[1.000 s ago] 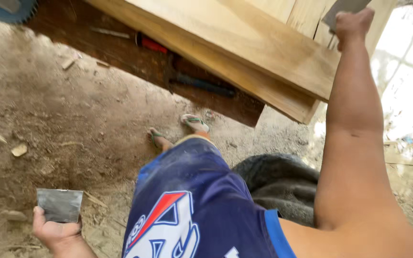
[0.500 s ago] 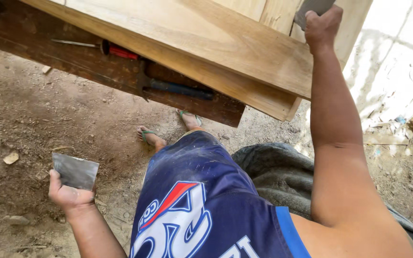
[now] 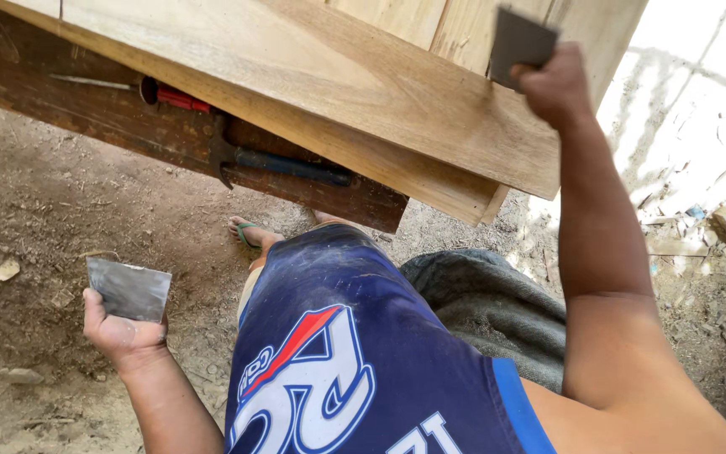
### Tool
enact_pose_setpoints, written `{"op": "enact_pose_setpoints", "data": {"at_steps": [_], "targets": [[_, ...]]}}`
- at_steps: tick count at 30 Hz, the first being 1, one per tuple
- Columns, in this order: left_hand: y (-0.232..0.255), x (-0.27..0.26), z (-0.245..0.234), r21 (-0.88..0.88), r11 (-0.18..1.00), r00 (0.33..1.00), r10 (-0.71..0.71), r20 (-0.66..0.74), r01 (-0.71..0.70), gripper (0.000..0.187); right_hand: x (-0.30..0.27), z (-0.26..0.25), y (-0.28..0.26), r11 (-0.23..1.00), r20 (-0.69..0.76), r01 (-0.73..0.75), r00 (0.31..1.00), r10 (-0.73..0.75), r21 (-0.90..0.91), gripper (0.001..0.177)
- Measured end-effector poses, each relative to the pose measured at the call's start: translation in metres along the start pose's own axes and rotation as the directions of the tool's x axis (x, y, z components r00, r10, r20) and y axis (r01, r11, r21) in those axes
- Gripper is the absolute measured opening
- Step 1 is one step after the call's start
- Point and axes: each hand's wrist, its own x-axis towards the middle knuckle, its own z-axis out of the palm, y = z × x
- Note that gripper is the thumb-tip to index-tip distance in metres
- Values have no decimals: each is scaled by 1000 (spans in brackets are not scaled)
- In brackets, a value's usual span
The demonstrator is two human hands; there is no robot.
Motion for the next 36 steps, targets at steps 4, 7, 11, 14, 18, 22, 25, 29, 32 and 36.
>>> {"op": "enact_pose_setpoints", "data": {"at_steps": [4, 7, 11, 14, 18, 22, 25, 29, 32, 36], "targets": [[-3, 5, 7, -18, 999, 1000, -29, -2, 29, 45, 4, -39, -3, 967, -15, 250, 968, -250, 46, 11], [-1, 11, 9, 18, 1000, 998, 16, 54, -17, 43, 22, -31, 5, 987, 16, 121, 993, -120, -108, 10], [2, 7, 12, 26, 1000, 998, -5, 63, 4, 45, 39, -14, 21, 957, -83, 270, 957, -279, -103, 27], [4, 2, 11, 18, 1000, 999, -10, 52, 9, 44, 43, -3, 36, 950, -148, 283, 942, -302, -136, 30], [3, 1, 13, 23, 999, 999, -23, 34, 22, 42, 54, 6, 50, 942, -176, 204, 951, -256, -265, 19], [3, 0, 8, 49, 998, 999, -28, 19, 27, 44, 57, 20, 50, 884, -226, 279, 897, -380, -375, 25], [3, 1, -1, 43, 998, 995, 31, 98, -36, 42, 62, 22, 45, 870, -245, 353, 861, -446, -343, 26], [6, -9, -5, 35, 998, 997, 41, 60, -43, 42, 65, 20, 53, 858, -133, 239, 934, -331, -454, 15], [3, -18, -12, -25, 999, 999, 31, 31, -30, 43, 72, 21, 55, 889, -103, 87, 983, -149, -450, 18], [-1, -22, -24, -26, 998, 998, 54, 37, -53, 46, 70, 12, 40, 840, -4, 176, 978, -208, -514, 23]]}}
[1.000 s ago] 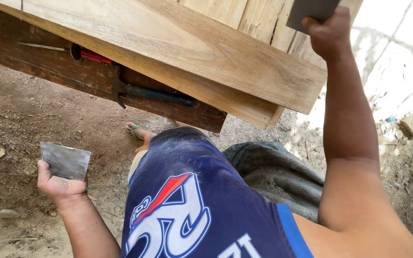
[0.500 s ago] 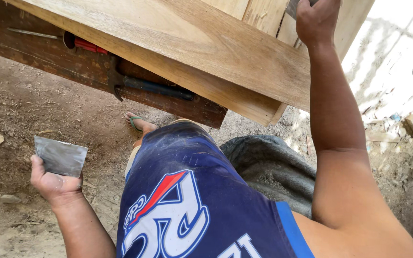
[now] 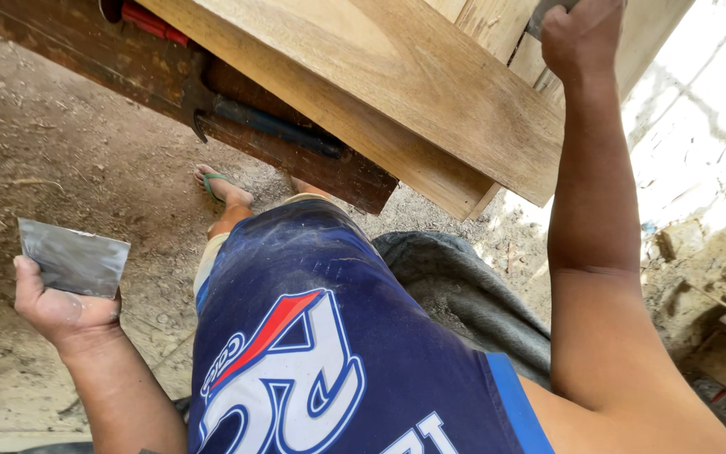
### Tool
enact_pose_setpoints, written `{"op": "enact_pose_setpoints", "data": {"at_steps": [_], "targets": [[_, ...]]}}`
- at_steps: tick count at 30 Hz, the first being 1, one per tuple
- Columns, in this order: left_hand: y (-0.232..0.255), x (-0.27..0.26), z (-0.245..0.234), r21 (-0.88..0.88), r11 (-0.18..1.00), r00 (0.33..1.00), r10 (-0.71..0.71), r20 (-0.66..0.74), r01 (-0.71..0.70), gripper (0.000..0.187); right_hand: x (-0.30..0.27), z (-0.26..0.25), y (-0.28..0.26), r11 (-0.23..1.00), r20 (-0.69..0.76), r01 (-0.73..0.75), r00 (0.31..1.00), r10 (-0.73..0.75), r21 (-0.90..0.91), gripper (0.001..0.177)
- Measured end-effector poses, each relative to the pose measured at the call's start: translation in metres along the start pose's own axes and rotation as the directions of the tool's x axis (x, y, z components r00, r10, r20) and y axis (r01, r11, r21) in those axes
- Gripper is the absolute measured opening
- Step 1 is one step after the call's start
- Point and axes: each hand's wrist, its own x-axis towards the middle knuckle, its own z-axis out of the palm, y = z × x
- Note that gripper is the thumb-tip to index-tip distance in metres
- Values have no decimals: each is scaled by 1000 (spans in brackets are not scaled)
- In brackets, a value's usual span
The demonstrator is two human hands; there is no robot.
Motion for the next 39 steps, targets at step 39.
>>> {"op": "enact_pose_setpoints", "data": {"at_steps": [39], "targets": [[-17, 21, 10, 29, 999, 999, 36, 5, -36, 45, -30, -30, -47, 951, 156, -267, 957, 244, 152, 15]]}}
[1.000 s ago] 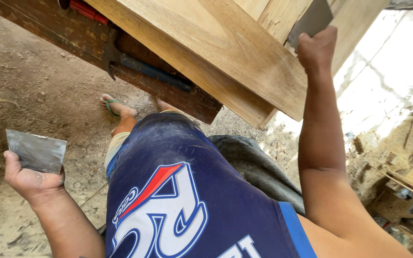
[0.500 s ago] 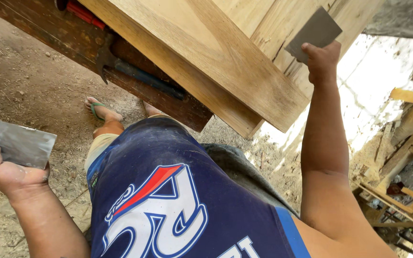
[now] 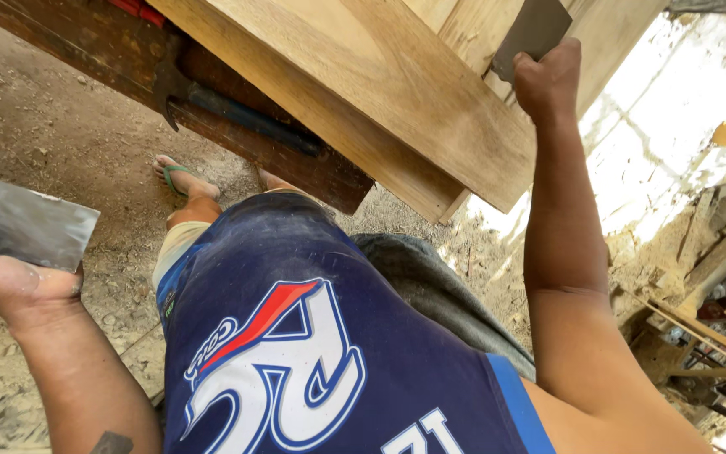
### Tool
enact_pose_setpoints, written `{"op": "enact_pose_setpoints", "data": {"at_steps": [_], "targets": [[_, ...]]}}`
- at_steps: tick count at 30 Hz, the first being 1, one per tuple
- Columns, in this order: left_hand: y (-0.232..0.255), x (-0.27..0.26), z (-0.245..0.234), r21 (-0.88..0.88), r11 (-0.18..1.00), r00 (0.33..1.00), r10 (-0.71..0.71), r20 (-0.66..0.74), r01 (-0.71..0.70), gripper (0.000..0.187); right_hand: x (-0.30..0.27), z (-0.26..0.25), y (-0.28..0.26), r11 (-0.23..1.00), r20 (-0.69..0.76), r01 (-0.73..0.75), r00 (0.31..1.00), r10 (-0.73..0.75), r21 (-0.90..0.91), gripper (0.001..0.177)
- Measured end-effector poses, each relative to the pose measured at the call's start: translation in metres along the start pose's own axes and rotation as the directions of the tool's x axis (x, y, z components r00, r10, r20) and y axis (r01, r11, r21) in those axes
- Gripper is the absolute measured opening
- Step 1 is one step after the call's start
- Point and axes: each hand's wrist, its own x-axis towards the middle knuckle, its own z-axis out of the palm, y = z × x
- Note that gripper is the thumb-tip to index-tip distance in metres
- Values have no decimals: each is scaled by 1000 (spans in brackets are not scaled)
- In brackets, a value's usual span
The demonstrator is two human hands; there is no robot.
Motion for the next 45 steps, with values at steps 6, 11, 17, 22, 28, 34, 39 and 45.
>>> {"op": "enact_pose_setpoints", "data": {"at_steps": [6, 11, 17, 22, 28, 34, 39, 45], "targets": [[-9, 1, 7, -29, 999, 1000, -30, 8, 30, 49, -1, -18, -3, 878, 236, -140, 971, 32, 457, 13], [-22, 6, -9, -24, 999, 998, -45, 36, 46, 52, -7, -29, 7, 526, 203, -191, 979, 34, 829, 37], [-15, 2, 12, 96, 994, 994, -56, 89, 47, 54, 6, -26, 30, 652, 75, -44, 997, -20, 757, 35], [-5, -3, 42, 138, 990, 997, -48, 65, 39, 53, 26, -1, 53, 826, -100, 54, 995, 3, 560, 40], [-1, -8, 49, 220, 975, 990, -27, 139, -4, 52, -4, -22, 39, 825, 163, 131, 952, -260, 550, 15], [10, -3, 25, 189, 972, 990, -143, 6, 139, 47, -36, -64, 38, -134, -143, 153, 987, 79, 979, 32], [27, -22, 2, 343, 902, 959, -206, -197, 264, 50, -91, -2, 62, -88, -320, 344, 923, 214, 935, 27], [1, 35, 103, 414, 843, 933, -253, -257, 343, 50, -183, 92, 63, 270, -542, 474, 780, 312, 838, 34]]}}
